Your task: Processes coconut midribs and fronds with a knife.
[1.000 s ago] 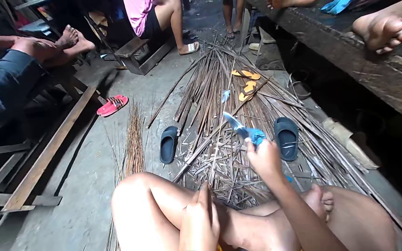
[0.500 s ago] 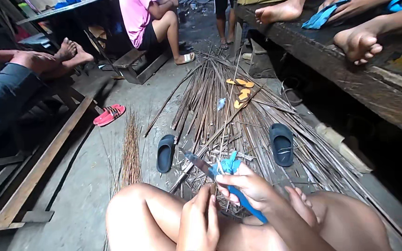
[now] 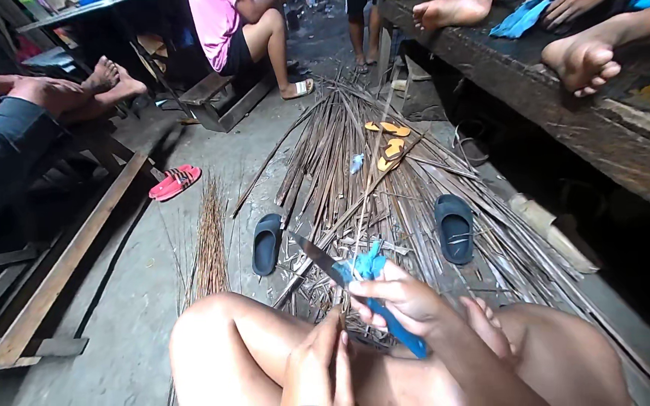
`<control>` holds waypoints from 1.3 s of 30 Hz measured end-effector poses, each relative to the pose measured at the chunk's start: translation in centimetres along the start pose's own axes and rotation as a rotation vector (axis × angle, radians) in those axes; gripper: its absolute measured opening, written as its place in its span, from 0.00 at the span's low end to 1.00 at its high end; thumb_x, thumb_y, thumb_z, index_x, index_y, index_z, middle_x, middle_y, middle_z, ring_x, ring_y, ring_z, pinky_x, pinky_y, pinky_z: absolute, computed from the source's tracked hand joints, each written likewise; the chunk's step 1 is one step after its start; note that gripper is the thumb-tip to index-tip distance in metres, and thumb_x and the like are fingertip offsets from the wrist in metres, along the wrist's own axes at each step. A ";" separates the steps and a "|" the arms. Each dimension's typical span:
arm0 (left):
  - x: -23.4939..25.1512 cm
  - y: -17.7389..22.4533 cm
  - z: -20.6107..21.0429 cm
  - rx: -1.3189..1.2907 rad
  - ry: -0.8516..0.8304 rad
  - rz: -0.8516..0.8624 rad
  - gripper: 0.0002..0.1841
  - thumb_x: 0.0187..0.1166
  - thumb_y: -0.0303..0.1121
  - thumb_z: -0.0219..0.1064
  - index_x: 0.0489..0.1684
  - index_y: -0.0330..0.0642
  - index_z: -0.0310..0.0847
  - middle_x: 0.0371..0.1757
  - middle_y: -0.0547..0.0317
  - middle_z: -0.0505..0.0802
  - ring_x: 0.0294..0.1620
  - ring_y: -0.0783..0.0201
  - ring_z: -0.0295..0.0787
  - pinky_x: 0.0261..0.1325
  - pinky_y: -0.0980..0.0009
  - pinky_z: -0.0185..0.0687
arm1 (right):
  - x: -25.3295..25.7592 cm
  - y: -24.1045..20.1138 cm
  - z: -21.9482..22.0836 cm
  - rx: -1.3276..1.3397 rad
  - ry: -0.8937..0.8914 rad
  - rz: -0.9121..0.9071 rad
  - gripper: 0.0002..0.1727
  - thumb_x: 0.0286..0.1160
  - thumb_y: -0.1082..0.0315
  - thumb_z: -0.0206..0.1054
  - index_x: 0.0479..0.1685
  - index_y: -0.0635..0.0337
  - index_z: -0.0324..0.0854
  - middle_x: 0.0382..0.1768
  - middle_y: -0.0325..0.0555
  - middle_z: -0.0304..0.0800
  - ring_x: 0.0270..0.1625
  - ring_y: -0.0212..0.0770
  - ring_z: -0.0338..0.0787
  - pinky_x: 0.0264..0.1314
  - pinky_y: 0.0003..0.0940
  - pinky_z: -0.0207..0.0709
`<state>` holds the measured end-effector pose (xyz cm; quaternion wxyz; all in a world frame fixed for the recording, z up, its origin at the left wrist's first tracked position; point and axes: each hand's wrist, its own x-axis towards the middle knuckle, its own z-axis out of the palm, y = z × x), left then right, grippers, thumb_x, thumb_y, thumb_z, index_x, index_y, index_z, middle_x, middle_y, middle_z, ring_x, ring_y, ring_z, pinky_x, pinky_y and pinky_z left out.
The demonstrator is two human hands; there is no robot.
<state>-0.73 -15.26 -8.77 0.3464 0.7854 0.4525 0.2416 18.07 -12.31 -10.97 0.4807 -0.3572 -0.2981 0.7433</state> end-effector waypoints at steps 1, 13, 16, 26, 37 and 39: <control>0.0 0.1 0.0 0.022 0.012 0.011 0.17 0.82 0.22 0.56 0.62 0.20 0.82 0.33 0.49 0.93 0.23 0.65 0.86 0.33 0.70 0.85 | 0.1 0.1 0.3 0.018 -0.003 0.011 0.08 0.81 0.78 0.53 0.43 0.60 0.77 0.19 0.34 0.84 0.16 0.23 0.81 0.18 0.14 0.74; -2.4 0.0 -0.2 -0.067 -0.095 0.008 0.15 0.83 0.21 0.55 0.56 0.17 0.83 0.31 0.44 0.92 0.24 0.62 0.85 0.34 0.68 0.84 | -0.4 -1.6 -2.0 0.050 0.280 -0.218 0.13 0.84 0.78 0.46 0.43 0.63 0.78 0.17 0.33 0.82 0.14 0.23 0.77 0.17 0.14 0.72; -1.2 0.0 -0.4 -0.036 -0.030 0.026 0.18 0.82 0.20 0.55 0.63 0.16 0.80 0.32 0.46 0.92 0.23 0.65 0.84 0.33 0.71 0.83 | -0.3 -0.2 -0.7 0.025 -0.002 -0.066 0.10 0.79 0.74 0.51 0.45 0.57 0.79 0.19 0.30 0.84 0.16 0.21 0.79 0.19 0.14 0.73; -1.0 0.0 -1.0 -0.031 -0.008 0.041 0.16 0.83 0.20 0.55 0.61 0.16 0.81 0.31 0.47 0.91 0.23 0.67 0.83 0.33 0.74 0.82 | -0.1 0.0 0.9 0.103 0.085 -0.084 0.09 0.80 0.79 0.53 0.38 0.59 0.76 0.19 0.36 0.86 0.16 0.24 0.82 0.17 0.14 0.74; -1.7 -1.0 -0.6 -0.307 -0.126 -0.013 0.18 0.86 0.21 0.50 0.66 0.14 0.74 0.32 0.53 0.90 0.23 0.74 0.78 0.29 0.77 0.78 | 0.1 0.1 -1.6 0.047 -0.080 -0.100 0.10 0.78 0.74 0.53 0.43 0.55 0.80 0.20 0.29 0.86 0.17 0.20 0.81 0.19 0.13 0.74; -1.5 -0.7 -1.3 -0.278 -0.104 0.005 0.18 0.86 0.20 0.51 0.66 0.14 0.75 0.31 0.54 0.89 0.23 0.77 0.77 0.29 0.80 0.76 | 0.2 0.5 -1.0 0.069 -0.104 -0.061 0.09 0.77 0.75 0.55 0.41 0.56 0.81 0.20 0.32 0.88 0.17 0.22 0.82 0.19 0.14 0.75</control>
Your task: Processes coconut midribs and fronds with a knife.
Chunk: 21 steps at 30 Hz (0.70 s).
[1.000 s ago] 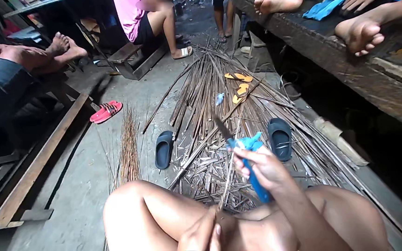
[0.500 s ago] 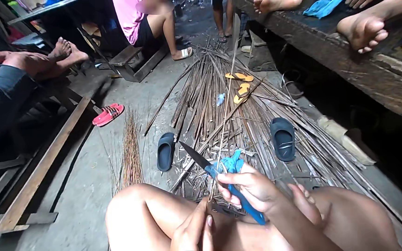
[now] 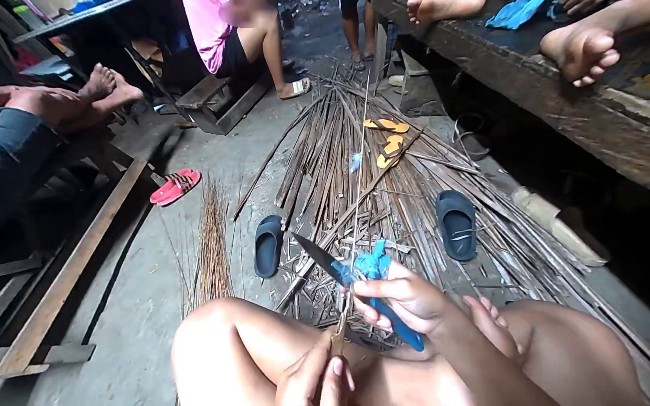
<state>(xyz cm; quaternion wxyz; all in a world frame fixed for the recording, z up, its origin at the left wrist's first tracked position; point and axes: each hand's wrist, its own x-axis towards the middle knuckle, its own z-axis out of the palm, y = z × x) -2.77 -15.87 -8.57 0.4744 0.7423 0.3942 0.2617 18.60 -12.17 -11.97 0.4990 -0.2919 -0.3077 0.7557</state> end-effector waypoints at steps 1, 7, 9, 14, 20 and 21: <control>-0.1 0.0 -0.2 -0.005 -0.007 0.001 0.18 0.86 0.20 0.50 0.65 0.13 0.75 0.31 0.54 0.89 0.23 0.77 0.77 0.29 0.80 0.76 | 0.0 -0.1 0.2 0.010 0.034 -0.002 0.09 0.77 0.75 0.54 0.41 0.57 0.80 0.20 0.33 0.87 0.16 0.22 0.82 0.18 0.14 0.75; -1.2 -0.6 0.1 -0.124 -0.077 -0.052 0.18 0.90 0.26 0.49 0.65 0.18 0.76 0.30 0.57 0.88 0.21 0.75 0.75 0.26 0.77 0.75 | 0.0 -1.9 -0.6 0.053 0.269 -0.084 0.15 0.86 0.75 0.44 0.44 0.62 0.79 0.17 0.32 0.82 0.14 0.22 0.77 0.17 0.14 0.72; -1.6 -0.6 0.0 -0.129 -0.091 -0.050 0.18 0.90 0.26 0.49 0.65 0.19 0.76 0.29 0.59 0.87 0.21 0.78 0.74 0.26 0.80 0.73 | 0.2 -2.5 -1.2 0.062 0.307 -0.102 0.18 0.88 0.74 0.40 0.45 0.60 0.80 0.18 0.31 0.82 0.14 0.22 0.77 0.18 0.14 0.73; -2.2 -0.5 -0.8 -0.259 -0.132 -0.138 0.18 0.88 0.22 0.48 0.68 0.18 0.73 0.31 0.63 0.88 0.23 0.80 0.75 0.28 0.81 0.74 | 0.9 -2.9 -2.7 0.203 0.511 -0.154 0.20 0.95 0.70 0.37 0.51 0.63 0.78 0.20 0.34 0.81 0.15 0.23 0.76 0.18 0.14 0.73; -0.8 -0.4 -0.7 -0.442 -0.047 -0.198 0.17 0.87 0.21 0.46 0.68 0.22 0.72 0.33 0.72 0.88 0.25 0.83 0.79 0.31 0.84 0.79 | 0.0 -1.6 2.4 0.145 0.471 -0.064 0.14 0.93 0.74 0.43 0.51 0.66 0.76 0.19 0.37 0.83 0.13 0.24 0.77 0.15 0.16 0.72; -0.6 -0.5 -0.5 -0.447 -0.016 -0.177 0.18 0.88 0.22 0.45 0.67 0.23 0.74 0.33 0.73 0.87 0.26 0.84 0.78 0.31 0.84 0.78 | -0.1 -1.3 3.4 0.147 0.473 -0.095 0.13 0.93 0.75 0.43 0.51 0.67 0.75 0.19 0.38 0.83 0.13 0.25 0.77 0.15 0.16 0.72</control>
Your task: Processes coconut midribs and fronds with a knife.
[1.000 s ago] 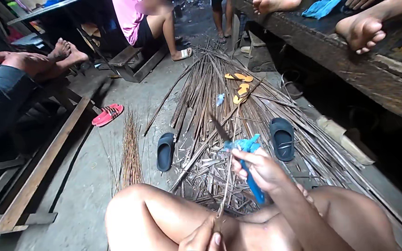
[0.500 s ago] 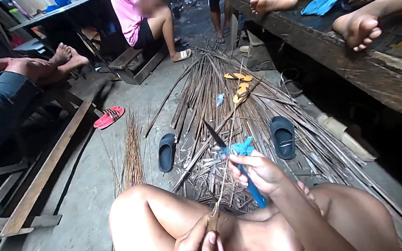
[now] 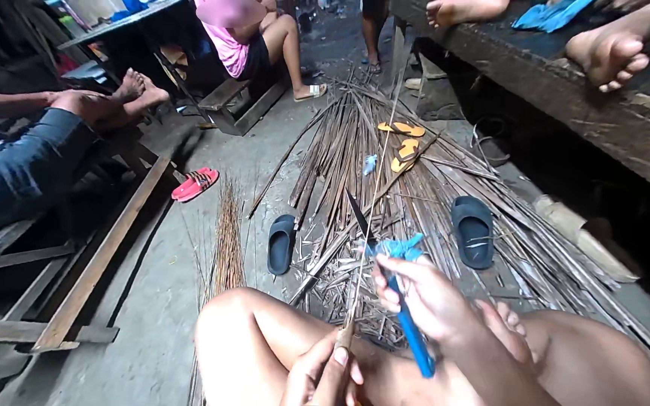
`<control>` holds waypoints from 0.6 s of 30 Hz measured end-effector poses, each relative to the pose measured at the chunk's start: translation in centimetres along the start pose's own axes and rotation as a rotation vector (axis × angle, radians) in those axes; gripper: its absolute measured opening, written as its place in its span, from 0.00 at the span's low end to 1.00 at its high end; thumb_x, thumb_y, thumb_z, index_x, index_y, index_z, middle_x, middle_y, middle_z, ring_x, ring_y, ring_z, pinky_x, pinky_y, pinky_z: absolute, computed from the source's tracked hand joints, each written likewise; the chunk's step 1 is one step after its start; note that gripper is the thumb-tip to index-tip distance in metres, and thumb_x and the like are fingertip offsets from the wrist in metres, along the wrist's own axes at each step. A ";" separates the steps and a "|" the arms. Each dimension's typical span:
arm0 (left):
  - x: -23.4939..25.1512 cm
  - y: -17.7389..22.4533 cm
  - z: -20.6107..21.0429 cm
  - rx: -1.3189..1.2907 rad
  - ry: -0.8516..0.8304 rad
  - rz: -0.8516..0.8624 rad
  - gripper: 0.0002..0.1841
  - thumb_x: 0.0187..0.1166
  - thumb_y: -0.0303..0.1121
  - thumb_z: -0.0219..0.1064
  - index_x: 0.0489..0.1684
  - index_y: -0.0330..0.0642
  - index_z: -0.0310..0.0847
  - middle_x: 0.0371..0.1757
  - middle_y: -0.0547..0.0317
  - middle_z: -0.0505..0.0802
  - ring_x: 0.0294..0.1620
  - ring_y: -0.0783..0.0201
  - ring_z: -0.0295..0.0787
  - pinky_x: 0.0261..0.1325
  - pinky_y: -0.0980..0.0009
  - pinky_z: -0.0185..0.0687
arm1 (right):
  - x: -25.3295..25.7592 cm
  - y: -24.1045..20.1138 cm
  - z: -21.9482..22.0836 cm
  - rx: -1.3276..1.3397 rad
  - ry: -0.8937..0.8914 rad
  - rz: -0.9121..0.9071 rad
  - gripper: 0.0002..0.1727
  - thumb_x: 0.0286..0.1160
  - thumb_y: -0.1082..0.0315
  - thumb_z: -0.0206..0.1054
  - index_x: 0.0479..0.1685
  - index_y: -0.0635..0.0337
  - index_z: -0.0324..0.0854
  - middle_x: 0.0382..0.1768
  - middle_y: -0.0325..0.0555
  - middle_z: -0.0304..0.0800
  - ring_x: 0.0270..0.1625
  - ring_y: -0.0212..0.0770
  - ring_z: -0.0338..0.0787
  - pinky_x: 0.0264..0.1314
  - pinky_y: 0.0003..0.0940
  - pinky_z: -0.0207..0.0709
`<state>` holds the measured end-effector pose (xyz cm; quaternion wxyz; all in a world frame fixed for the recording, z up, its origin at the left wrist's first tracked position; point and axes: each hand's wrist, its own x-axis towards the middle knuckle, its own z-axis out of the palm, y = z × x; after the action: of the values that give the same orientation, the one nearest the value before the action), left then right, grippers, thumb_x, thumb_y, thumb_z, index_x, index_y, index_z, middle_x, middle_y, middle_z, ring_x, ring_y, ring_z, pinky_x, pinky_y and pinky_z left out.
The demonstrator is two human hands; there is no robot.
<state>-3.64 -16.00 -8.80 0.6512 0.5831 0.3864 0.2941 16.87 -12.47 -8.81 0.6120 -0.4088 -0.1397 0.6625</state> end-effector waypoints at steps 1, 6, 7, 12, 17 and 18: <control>0.2 -0.1 0.1 -0.017 0.030 0.024 0.19 0.89 0.24 0.43 0.65 0.24 0.77 0.32 0.74 0.87 0.26 0.85 0.77 0.31 0.85 0.75 | -0.4 0.5 0.5 0.033 0.034 -0.070 0.12 0.92 0.76 0.44 0.49 0.67 0.75 0.19 0.40 0.84 0.12 0.25 0.78 0.14 0.16 0.72; 0.7 0.5 0.0 -0.144 0.097 -0.009 0.21 0.90 0.26 0.40 0.61 0.29 0.81 0.31 0.76 0.86 0.25 0.85 0.75 0.30 0.86 0.73 | -1.0 0.3 -0.3 -0.036 0.030 -0.381 0.12 0.85 0.79 0.45 0.45 0.64 0.76 0.17 0.36 0.86 0.12 0.24 0.79 0.15 0.16 0.73; 0.8 0.8 0.0 -0.177 0.106 -0.041 0.19 0.89 0.24 0.42 0.59 0.31 0.81 0.30 0.76 0.86 0.25 0.84 0.77 0.31 0.85 0.76 | -1.4 -0.1 -0.6 -0.128 -0.087 -0.334 0.11 0.81 0.79 0.48 0.45 0.60 0.76 0.17 0.33 0.87 0.13 0.22 0.80 0.15 0.14 0.73; 1.0 1.7 0.8 -0.227 0.084 -0.064 0.11 0.81 0.16 0.54 0.52 0.37 0.79 0.31 0.73 0.92 0.25 0.80 0.87 0.31 0.81 0.85 | -2.1 -0.1 -0.8 -0.310 -0.407 -0.054 0.09 0.76 0.78 0.58 0.39 0.52 0.78 0.19 0.29 0.86 0.16 0.19 0.79 0.18 0.12 0.72; 0.6 1.1 0.8 -0.183 0.034 -0.017 0.14 0.88 0.23 0.50 0.59 0.34 0.82 0.34 0.71 0.95 0.22 0.84 0.83 0.27 0.86 0.79 | -1.6 0.7 -1.3 -0.226 -0.527 0.070 0.08 0.76 0.76 0.57 0.41 0.53 0.80 0.20 0.29 0.85 0.17 0.20 0.80 0.20 0.13 0.74; 0.5 1.1 0.8 -0.177 0.051 -0.011 0.15 0.90 0.23 0.48 0.58 0.33 0.83 0.34 0.71 0.95 0.21 0.85 0.82 0.26 0.86 0.78 | -1.5 0.8 -1.3 -0.223 -0.546 0.078 0.08 0.76 0.76 0.58 0.41 0.52 0.80 0.20 0.29 0.86 0.17 0.20 0.81 0.20 0.13 0.75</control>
<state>-2.63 -15.83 -7.79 0.6915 0.5136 0.3787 0.3385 17.06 -14.44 -9.61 0.4770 -0.2853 -0.3554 0.7515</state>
